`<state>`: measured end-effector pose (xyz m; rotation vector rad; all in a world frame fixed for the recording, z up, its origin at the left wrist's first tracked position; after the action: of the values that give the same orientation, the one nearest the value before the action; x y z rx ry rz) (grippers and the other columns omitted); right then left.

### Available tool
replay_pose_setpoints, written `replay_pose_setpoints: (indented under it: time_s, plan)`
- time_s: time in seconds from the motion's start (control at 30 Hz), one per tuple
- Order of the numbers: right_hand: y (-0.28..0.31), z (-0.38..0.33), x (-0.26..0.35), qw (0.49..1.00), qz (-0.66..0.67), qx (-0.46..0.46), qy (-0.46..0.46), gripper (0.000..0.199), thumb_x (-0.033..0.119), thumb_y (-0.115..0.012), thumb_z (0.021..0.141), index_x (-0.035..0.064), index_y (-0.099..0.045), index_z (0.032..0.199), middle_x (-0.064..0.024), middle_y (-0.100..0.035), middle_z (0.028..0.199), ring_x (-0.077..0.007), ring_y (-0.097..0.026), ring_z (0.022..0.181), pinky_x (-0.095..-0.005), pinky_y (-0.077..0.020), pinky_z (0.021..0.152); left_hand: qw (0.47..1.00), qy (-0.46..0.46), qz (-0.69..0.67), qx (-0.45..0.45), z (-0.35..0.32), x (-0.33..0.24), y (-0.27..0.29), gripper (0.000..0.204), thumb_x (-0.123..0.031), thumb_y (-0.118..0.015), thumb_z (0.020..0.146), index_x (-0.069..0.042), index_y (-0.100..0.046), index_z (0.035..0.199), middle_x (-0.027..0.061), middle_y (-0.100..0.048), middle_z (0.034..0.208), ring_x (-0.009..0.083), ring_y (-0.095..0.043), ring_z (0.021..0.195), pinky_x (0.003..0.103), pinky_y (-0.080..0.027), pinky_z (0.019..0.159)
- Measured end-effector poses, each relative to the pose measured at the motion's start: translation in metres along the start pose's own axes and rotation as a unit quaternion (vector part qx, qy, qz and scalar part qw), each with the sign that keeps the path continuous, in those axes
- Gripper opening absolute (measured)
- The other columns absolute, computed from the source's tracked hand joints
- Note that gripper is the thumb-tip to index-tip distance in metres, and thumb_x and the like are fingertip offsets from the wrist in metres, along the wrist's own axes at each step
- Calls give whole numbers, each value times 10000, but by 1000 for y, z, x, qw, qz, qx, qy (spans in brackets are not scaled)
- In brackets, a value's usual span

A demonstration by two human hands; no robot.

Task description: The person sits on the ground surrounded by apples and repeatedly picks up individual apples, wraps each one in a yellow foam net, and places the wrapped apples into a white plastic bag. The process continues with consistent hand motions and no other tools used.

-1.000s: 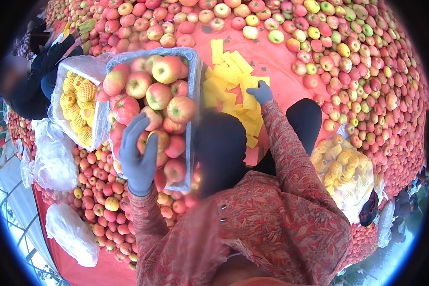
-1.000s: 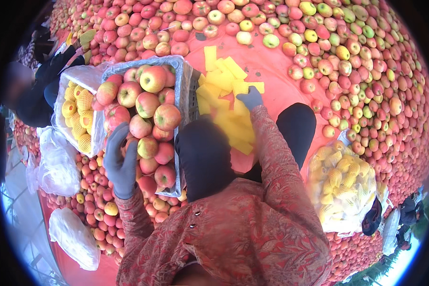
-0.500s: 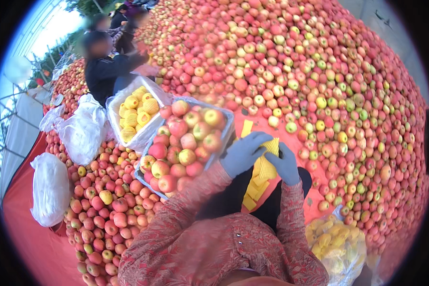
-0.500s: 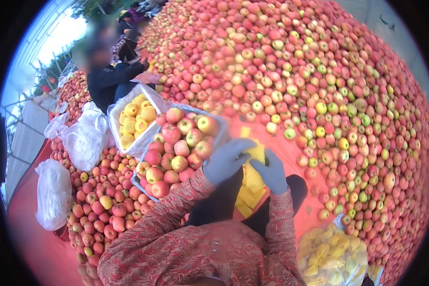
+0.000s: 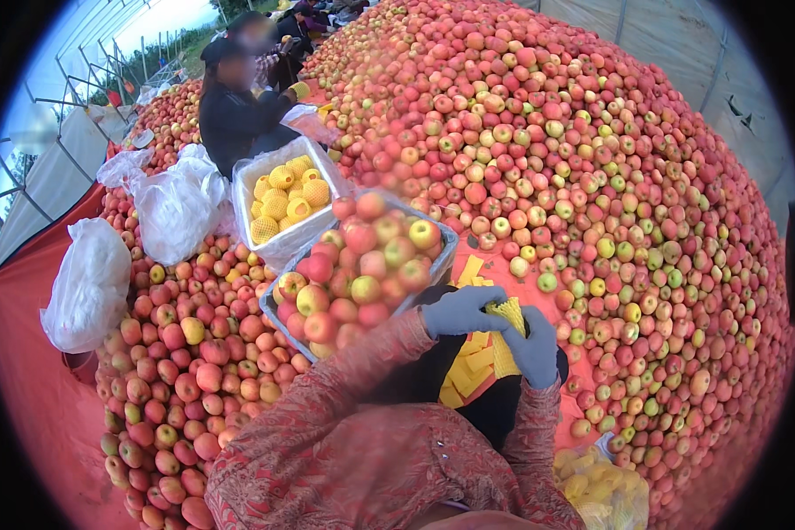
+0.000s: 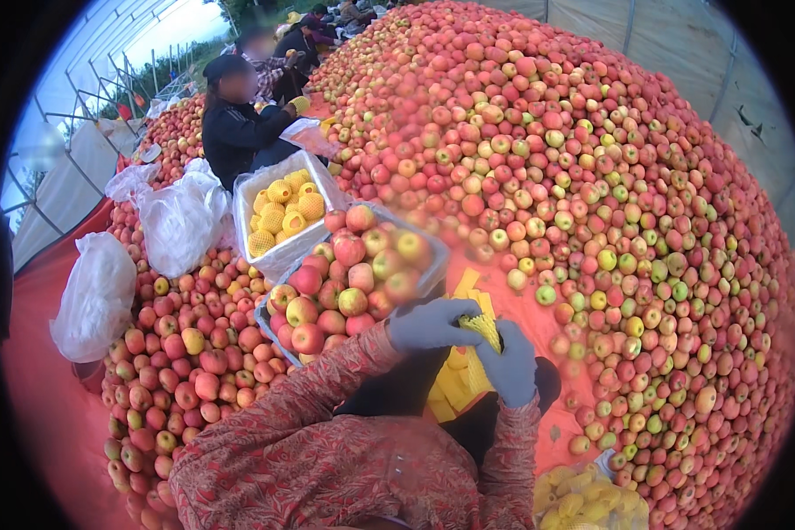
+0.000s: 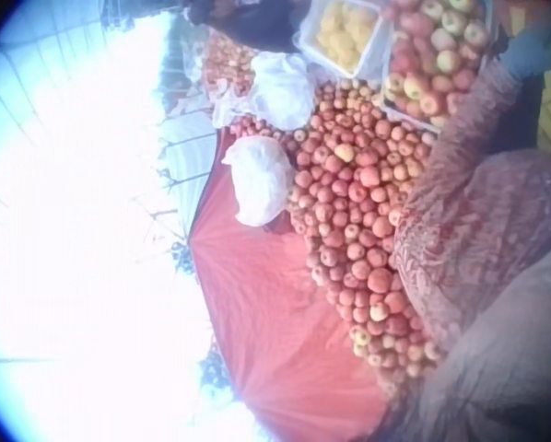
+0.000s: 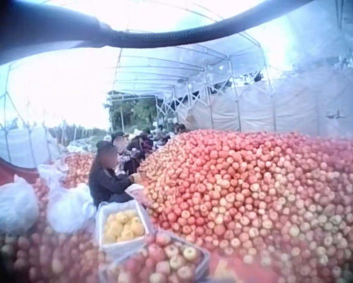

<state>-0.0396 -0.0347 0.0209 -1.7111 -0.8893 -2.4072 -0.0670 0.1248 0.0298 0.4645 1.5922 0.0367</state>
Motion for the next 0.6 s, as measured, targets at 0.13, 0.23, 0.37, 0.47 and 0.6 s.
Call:
replay_pose_setpoints:
  time_s: [0.13, 0.23, 0.37, 0.47, 0.6]
  plan:
    - [14, -6, 4, 985, 148, 60, -65, 176, 150, -557, 870, -11, -570, 937, -56, -571, 804, -151, -530, 712, -268, -440, 652, 998, 4, -25, 54, -12, -9, -2, 342, -283, -630, 854, 2, -568, 1033, 55, -592, 782, 94, -551, 699, 251, -462, 645]
    - [8, -4, 4, 889, 438, -3, -135, 223, 185, -482, 919, -6, -543, 1017, -69, -568, 844, -155, -542, 763, -259, -444, 676, 983, -18, -157, 88, -18, -10, -9, 298, -267, -590, 888, 2, -579, 1017, 51, -607, 771, 96, -575, 674, 246, -477, 634]
    - [-29, -2, 32, 932, 345, 56, -96, 253, 203, -440, 941, 1, -533, 1060, -53, -563, 843, -113, -542, 739, -228, -443, 632, 957, 5, -289, 35, -26, 2, -14, 258, -248, -540, 923, 4, -592, 944, 35, -609, 765, 103, -597, 648, 225, -491, 621]
    - [-50, 0, 8, 957, 282, 19, -66, 155, 124, -459, 922, 17, -557, 976, -28, -553, 777, -90, -521, 640, -225, -433, 577, 955, 14, -292, -39, -25, 25, -10, 234, -224, -515, 932, -1, -583, 906, 30, -600, 771, 91, -583, 656, 209, -468, 591]
    - [-75, 11, 2, 860, 494, -66, -108, 100, 125, -453, 939, 44, -464, 882, -50, -543, 840, -126, -520, 725, -272, -438, 631, 947, -52, -272, -161, -47, 35, 13, 277, -285, -493, 945, -23, -582, 968, -1, -580, 812, 70, -560, 719, 205, -483, 628]
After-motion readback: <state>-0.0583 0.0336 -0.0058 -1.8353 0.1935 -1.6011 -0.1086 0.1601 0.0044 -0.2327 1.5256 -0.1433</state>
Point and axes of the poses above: each hand's wrist, its own z-axis towards the middle knuckle, its own y-axis out of the back of the hand, x = y × z, the point moved 4 cm from there along z, towards the middle knuckle
